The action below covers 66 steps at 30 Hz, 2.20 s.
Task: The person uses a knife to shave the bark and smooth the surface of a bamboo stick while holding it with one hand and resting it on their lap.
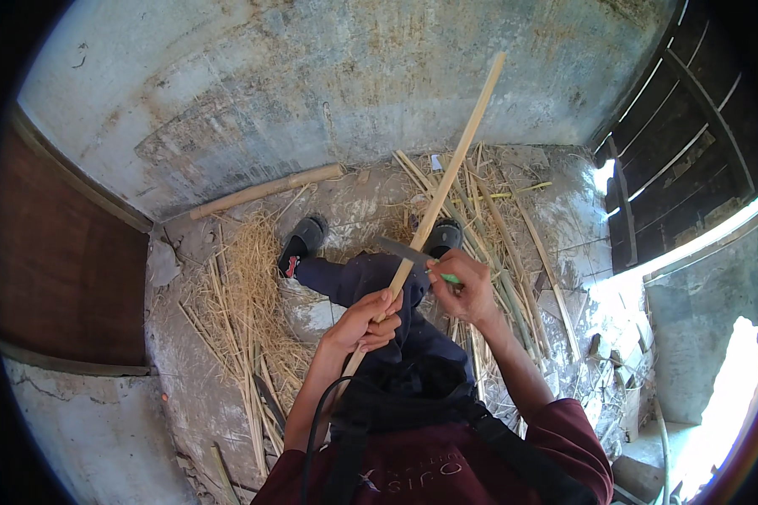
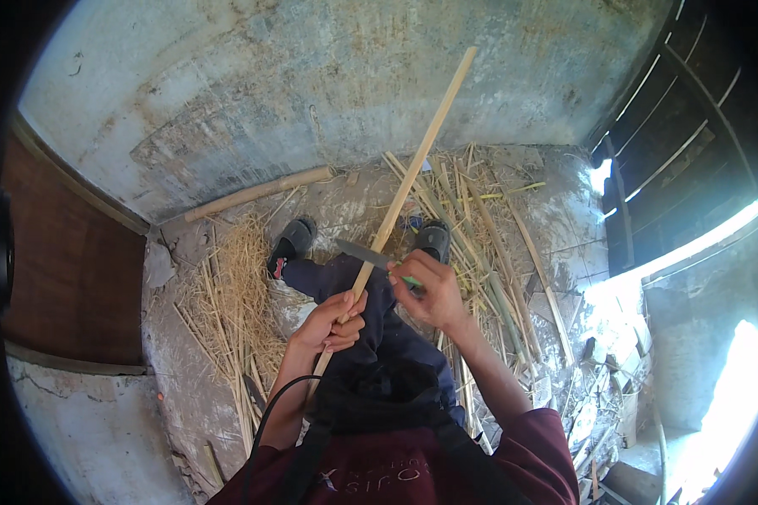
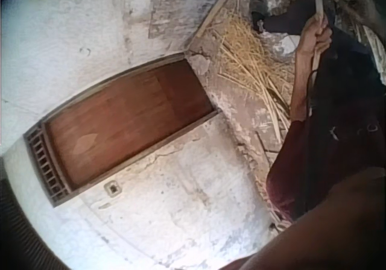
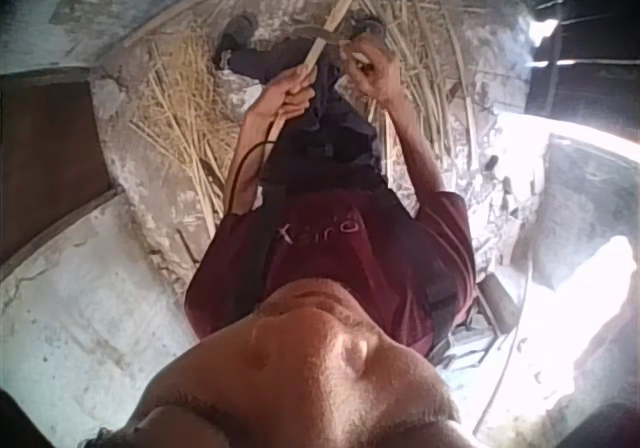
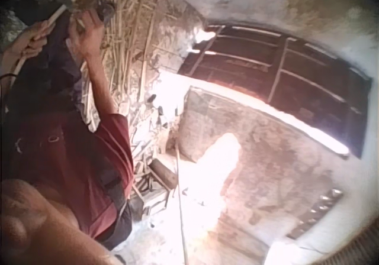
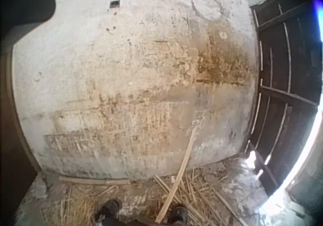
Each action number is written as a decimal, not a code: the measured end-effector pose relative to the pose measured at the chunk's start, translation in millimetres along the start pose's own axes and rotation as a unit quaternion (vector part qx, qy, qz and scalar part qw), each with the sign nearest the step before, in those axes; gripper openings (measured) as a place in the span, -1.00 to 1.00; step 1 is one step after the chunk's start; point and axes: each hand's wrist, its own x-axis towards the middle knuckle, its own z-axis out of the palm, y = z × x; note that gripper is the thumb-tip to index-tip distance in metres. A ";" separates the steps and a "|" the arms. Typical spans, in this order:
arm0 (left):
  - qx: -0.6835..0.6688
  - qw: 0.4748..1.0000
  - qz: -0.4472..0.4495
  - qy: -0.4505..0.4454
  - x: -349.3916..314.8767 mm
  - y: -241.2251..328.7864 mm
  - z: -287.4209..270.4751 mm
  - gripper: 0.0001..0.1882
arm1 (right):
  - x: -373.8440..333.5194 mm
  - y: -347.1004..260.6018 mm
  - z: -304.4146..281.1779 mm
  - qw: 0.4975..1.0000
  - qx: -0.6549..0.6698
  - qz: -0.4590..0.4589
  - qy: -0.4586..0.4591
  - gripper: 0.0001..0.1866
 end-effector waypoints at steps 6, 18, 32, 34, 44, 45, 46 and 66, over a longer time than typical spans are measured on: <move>-0.019 0.999 -0.018 -0.033 -0.1 -5.9 -3.7 -0.49 | 7.0 -9.8 -12.9 1.000 0.000 -0.009 -0.015 -0.88; -0.056 0.993 -0.029 -0.102 -8.5 -8.6 -4.4 -0.50 | 17.4 -30.5 -27.4 0.995 -0.069 -0.068 -0.027 -0.86; 0.117 0.992 -0.006 0.046 -16.7 8.5 32.5 -0.54 | 22.2 -38.6 -35.2 0.990 -0.129 -0.061 -0.010 -0.79; 0.120 0.992 0.000 0.045 -17.6 11.5 34.4 -0.54 | 21.2 -40.4 -35.6 0.991 -0.117 -0.064 -0.014 -0.77; 0.187 0.977 0.017 0.098 -12.5 9.3 41.8 -0.59 | 21.5 -43.4 -33.7 0.975 -0.195 -0.099 0.031 -0.76; 0.187 0.977 0.016 0.099 -11.2 10.2 42.9 -0.59 | 20.2 -43.2 -32.6 0.976 -0.187 -0.096 0.055 -0.79; 0.205 0.973 0.013 0.101 -9.0 12.2 43.8 -0.59 | 19.2 -42.6 -31.7 0.976 -0.178 -0.093 0.080 -0.82; 0.278 0.946 0.052 0.155 -9.6 7.7 40.9 -0.62 | 8.8 -40.6 -38.3 0.978 0.049 0.187 0.081 -0.83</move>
